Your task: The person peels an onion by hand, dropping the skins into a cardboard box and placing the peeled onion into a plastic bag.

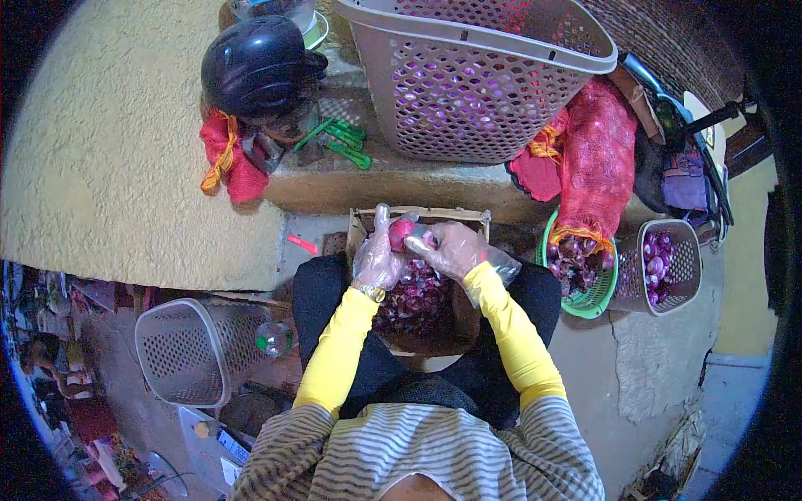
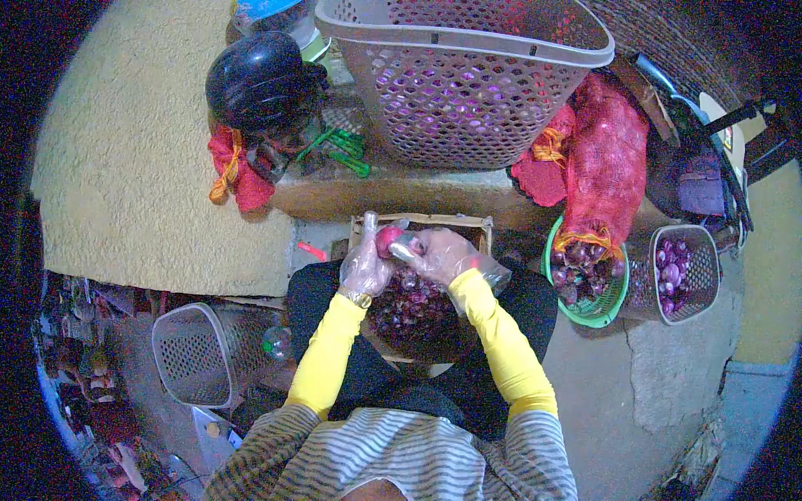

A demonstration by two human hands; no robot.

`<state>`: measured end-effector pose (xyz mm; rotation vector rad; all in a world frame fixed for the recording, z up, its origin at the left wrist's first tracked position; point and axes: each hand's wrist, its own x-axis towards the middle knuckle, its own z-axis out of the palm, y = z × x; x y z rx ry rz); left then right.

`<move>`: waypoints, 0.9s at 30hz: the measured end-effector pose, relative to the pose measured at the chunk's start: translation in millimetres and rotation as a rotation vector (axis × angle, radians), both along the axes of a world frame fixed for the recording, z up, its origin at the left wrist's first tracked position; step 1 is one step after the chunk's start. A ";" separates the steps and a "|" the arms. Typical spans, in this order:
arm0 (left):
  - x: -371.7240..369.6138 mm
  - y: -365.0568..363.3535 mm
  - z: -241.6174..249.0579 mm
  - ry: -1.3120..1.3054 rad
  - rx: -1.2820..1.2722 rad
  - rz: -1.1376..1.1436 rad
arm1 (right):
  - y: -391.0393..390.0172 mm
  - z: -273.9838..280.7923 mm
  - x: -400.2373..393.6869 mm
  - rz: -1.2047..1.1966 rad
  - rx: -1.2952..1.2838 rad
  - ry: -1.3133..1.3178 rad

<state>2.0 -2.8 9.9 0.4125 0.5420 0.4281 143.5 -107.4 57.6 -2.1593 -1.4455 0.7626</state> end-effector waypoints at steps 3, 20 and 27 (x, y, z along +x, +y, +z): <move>0.9 -3.4 9.7 0.043 -0.005 0.035 | 0.3 -8.1 1.2 0.008 0.017 -0.016; -4.1 -6.8 32.7 0.263 0.222 0.005 | -6.6 -0.5 -3.5 0.284 0.108 -0.213; -8.4 -3.7 20.7 0.179 0.186 -0.005 | -7.1 8.2 -0.6 0.169 0.156 -0.187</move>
